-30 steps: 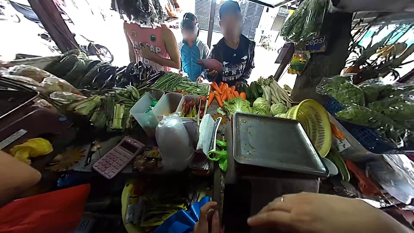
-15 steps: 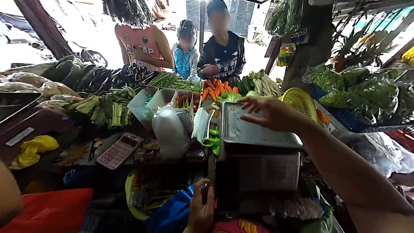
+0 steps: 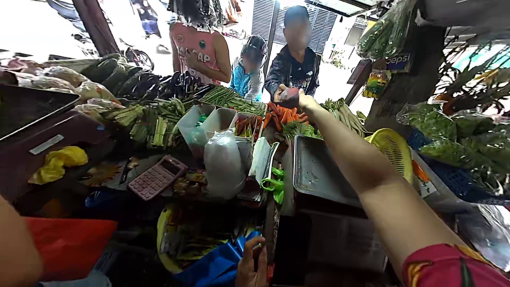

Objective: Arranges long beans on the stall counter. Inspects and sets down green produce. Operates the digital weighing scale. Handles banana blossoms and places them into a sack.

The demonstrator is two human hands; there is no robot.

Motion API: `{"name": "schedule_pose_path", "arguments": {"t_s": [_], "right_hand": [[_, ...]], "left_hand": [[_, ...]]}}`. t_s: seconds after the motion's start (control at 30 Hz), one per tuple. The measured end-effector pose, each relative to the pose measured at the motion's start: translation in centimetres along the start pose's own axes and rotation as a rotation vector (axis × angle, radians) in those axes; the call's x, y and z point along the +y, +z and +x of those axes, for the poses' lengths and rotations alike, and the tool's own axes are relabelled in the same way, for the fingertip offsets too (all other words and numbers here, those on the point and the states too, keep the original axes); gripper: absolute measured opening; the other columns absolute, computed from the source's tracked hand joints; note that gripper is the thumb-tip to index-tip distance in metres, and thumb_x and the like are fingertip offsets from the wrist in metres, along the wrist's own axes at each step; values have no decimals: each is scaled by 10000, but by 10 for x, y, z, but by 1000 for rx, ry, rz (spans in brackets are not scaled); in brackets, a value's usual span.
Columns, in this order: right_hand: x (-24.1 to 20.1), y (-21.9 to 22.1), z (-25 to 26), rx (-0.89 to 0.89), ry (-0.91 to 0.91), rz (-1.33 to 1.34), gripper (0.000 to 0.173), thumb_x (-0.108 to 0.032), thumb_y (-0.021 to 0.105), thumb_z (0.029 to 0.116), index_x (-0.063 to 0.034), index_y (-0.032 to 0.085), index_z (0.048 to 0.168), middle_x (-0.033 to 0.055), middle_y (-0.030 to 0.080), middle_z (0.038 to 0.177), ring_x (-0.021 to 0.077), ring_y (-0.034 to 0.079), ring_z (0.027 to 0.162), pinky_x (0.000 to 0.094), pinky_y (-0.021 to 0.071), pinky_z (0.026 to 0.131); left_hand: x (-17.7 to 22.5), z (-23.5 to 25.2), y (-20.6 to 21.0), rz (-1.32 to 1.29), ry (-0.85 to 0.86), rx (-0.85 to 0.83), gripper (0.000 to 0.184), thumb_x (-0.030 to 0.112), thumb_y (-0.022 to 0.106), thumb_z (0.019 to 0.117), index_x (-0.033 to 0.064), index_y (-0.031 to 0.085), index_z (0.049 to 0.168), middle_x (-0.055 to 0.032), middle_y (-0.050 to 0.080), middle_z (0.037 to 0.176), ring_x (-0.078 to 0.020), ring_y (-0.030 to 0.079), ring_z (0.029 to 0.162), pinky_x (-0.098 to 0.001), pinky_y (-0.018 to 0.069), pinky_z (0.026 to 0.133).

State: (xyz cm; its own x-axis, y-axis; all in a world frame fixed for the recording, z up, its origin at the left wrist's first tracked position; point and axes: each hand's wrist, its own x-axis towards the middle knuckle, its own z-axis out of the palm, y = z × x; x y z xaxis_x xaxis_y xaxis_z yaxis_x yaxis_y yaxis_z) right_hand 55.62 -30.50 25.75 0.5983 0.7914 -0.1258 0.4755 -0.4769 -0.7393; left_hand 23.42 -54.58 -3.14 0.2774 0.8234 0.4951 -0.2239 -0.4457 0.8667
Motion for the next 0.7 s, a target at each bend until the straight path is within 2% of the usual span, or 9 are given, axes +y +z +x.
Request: {"name": "schedule_pose_path", "arguments": {"t_s": [0.07,0.13,0.2,0.23,0.37,0.47,0.5,0.6,0.7], "right_hand": [[0,14,35,24,-79,35,699,-543,248,1091,-29,448,1521,292,471,1510,451,497,1368,683,426,1052],[-4,28,39,24,-30,160,619,-489,411,1087,7,503,1446,265,548,1411,387,560,1279,595,463,1031],[-2,36,48,107,48,169,498,-237,640,965,53,542,1358,261,579,1314,368,600,1177,563,515,961],[0,36,52,135,68,124,507,-185,678,912,61,554,1337,255,585,1306,358,608,1168,548,525,956],[12,-2,33,73,-19,19,424,-183,574,1001,47,553,1356,231,603,1294,309,625,1123,504,521,955],[24,-45,-19,46,-28,114,315,-298,544,1034,-74,619,1243,66,636,979,136,598,743,322,524,667],[31,-60,-44,30,-42,146,319,-319,569,1022,-110,612,1259,47,649,956,121,606,707,292,523,625],[70,-101,-117,-101,-166,129,635,-335,632,994,-200,353,1548,120,654,1203,232,687,879,388,594,712],[124,-122,-177,-215,-332,40,869,-219,682,937,-190,162,1633,133,598,1354,209,697,993,386,612,824]], "left_hand": [[-1,0,0,1,-3,11,219,192,488,1078,194,524,1294,48,618,747,19,545,567,-137,489,548],[0,1,0,8,-13,27,207,201,490,1078,191,532,1280,52,623,757,27,551,577,-129,493,559],[-2,2,0,2,-9,32,214,202,487,1079,201,535,1287,55,619,761,26,540,579,-124,481,562],[-4,3,0,-3,2,31,220,204,485,1081,206,535,1296,57,613,757,25,534,573,-124,476,555],[-6,3,-1,-7,41,10,222,195,479,1081,198,532,1297,78,633,784,38,545,589,-121,483,562],[-3,4,-1,-26,25,2,220,166,481,1073,190,538,1285,86,625,768,34,533,579,-130,477,550],[-2,4,-1,-33,17,-2,225,153,483,1069,186,537,1284,90,623,762,32,534,575,-134,480,548],[-1,5,-2,-42,14,-19,223,120,472,1068,158,525,1281,96,622,757,33,544,584,-142,488,552],[1,5,-3,-35,21,-44,214,77,460,1056,107,513,1262,109,621,766,46,548,603,-139,489,567]]}}
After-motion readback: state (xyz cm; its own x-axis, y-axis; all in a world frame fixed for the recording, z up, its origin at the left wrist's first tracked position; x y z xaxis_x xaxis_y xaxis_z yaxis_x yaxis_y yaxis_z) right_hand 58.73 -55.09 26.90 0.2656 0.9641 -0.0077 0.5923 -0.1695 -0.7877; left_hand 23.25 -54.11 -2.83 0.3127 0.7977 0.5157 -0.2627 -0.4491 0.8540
